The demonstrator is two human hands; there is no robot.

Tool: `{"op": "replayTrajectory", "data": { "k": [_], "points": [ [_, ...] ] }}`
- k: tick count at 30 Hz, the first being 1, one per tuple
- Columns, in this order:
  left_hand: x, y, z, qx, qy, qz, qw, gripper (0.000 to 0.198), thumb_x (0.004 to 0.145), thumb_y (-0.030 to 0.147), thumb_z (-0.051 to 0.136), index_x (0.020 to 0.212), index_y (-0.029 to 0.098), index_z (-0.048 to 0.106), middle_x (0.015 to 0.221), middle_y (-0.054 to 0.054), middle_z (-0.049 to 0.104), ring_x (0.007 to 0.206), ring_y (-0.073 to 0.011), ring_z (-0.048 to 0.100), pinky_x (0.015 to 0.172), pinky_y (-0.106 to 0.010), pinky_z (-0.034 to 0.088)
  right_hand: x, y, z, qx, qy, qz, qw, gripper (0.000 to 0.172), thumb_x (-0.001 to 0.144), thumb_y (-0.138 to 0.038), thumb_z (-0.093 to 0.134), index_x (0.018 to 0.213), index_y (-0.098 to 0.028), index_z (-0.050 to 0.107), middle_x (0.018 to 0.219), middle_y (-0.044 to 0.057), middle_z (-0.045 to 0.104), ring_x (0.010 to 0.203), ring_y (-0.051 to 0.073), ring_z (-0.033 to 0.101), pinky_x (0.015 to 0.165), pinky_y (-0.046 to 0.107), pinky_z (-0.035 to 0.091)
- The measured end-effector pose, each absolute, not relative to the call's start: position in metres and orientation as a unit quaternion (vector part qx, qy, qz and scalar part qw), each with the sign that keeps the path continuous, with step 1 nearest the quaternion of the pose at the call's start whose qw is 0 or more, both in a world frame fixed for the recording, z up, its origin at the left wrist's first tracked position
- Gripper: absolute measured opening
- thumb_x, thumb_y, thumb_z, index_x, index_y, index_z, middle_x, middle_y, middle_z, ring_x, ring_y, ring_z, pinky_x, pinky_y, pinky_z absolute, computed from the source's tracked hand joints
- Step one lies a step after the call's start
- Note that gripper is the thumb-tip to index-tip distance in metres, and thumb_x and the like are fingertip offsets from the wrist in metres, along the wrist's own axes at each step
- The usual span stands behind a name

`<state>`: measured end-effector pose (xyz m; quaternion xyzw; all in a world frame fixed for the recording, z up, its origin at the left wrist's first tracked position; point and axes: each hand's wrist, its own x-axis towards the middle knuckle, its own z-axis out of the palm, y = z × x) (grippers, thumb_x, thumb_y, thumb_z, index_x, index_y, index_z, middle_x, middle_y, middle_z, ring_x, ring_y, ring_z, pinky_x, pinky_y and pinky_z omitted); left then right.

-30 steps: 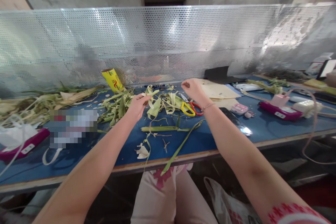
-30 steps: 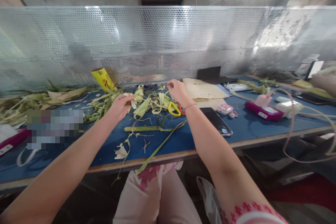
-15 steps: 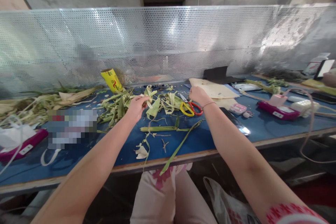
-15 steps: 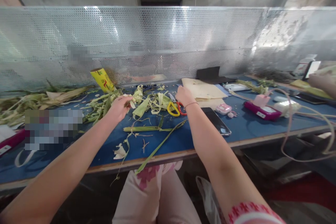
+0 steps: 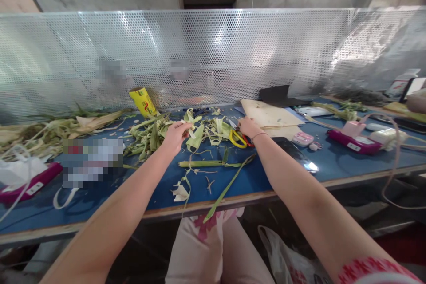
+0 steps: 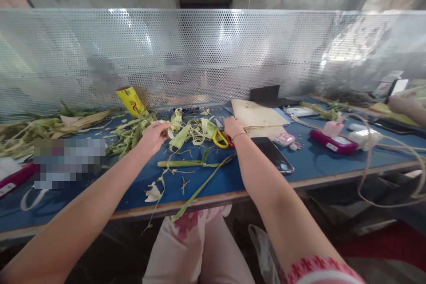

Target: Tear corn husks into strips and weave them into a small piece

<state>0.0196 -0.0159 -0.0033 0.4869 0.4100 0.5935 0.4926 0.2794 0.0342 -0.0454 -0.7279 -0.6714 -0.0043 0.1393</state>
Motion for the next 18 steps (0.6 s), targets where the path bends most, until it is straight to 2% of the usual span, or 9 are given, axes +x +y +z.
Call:
{"op": "replayTrajectory", "data": {
  "k": [7,10,12,14,15,16,18],
  "points": [
    [0.019,-0.014,-0.004,0.488,0.408,0.593,0.493,0.018,0.049,0.023,0.069,0.05,0.013,0.055,0.049,0.002,0.053,0.046,-0.0051,0.045,0.047,-0.019,0.033,0.286,0.036,-0.044,-0.735,-0.655,-0.025,0.172,0.029,0.087,-0.019,0.032,0.102,-0.012,0.056,0.104,0.017,0.054,0.091,0.022,0.056,0.081,0.035,0.041],
    [0.018,-0.015,-0.004,0.488,0.41,0.59,0.495,0.018,0.049,0.024,0.069,0.051,0.013,0.055,0.051,0.001,0.054,0.046,-0.0051,0.045,0.047,-0.02,0.033,0.286,0.033,-0.04,-0.741,-0.641,-0.037,0.196,0.027,0.084,-0.018,0.037,0.102,-0.013,0.057,0.108,0.018,0.052,0.099,0.026,0.053,0.085,0.04,0.039],
    [0.018,-0.014,-0.005,0.491,0.412,0.587,0.495,0.017,0.05,0.024,0.069,0.052,0.013,0.056,0.051,0.001,0.055,0.045,-0.005,0.044,0.047,-0.02,0.033,0.281,0.029,-0.033,-0.728,-0.638,-0.061,0.242,0.028,0.08,-0.019,0.044,0.105,-0.013,0.057,0.116,0.019,0.048,0.109,0.031,0.046,0.088,0.046,0.037],
    [0.017,-0.013,-0.005,0.497,0.414,0.584,0.49,0.017,0.05,0.025,0.069,0.052,0.013,0.056,0.05,0.001,0.053,0.044,-0.0047,0.043,0.047,-0.02,0.033,0.268,0.022,-0.023,-0.654,-0.684,-0.089,0.309,0.029,0.078,-0.019,0.049,0.105,-0.013,0.057,0.122,0.018,0.045,0.115,0.03,0.041,0.093,0.047,0.033],
    [0.017,-0.013,-0.006,0.498,0.415,0.586,0.486,0.018,0.051,0.025,0.069,0.052,0.013,0.056,0.049,0.002,0.052,0.044,-0.0045,0.042,0.047,-0.021,0.032,0.258,0.017,-0.017,-0.588,-0.729,-0.089,0.34,0.024,0.078,-0.019,0.05,0.1,-0.013,0.059,0.119,0.016,0.048,0.114,0.026,0.042,0.095,0.044,0.033],
    [0.017,-0.012,-0.006,0.498,0.417,0.589,0.481,0.018,0.05,0.025,0.069,0.051,0.013,0.056,0.049,0.002,0.052,0.044,-0.0045,0.042,0.047,-0.021,0.031,0.246,0.01,-0.011,-0.52,-0.766,-0.073,0.371,0.02,0.079,-0.019,0.049,0.095,-0.014,0.06,0.111,0.013,0.053,0.108,0.022,0.046,0.095,0.04,0.034],
    [0.017,-0.011,-0.006,0.494,0.422,0.596,0.471,0.018,0.05,0.024,0.069,0.05,0.014,0.054,0.047,0.003,0.05,0.044,-0.0045,0.041,0.047,-0.021,0.03,0.219,-0.008,-0.002,-0.374,-0.851,0.003,0.368,0.016,0.079,-0.02,0.049,0.088,-0.016,0.062,0.094,0.008,0.059,0.091,0.016,0.054,0.086,0.033,0.041]
  ]
}}
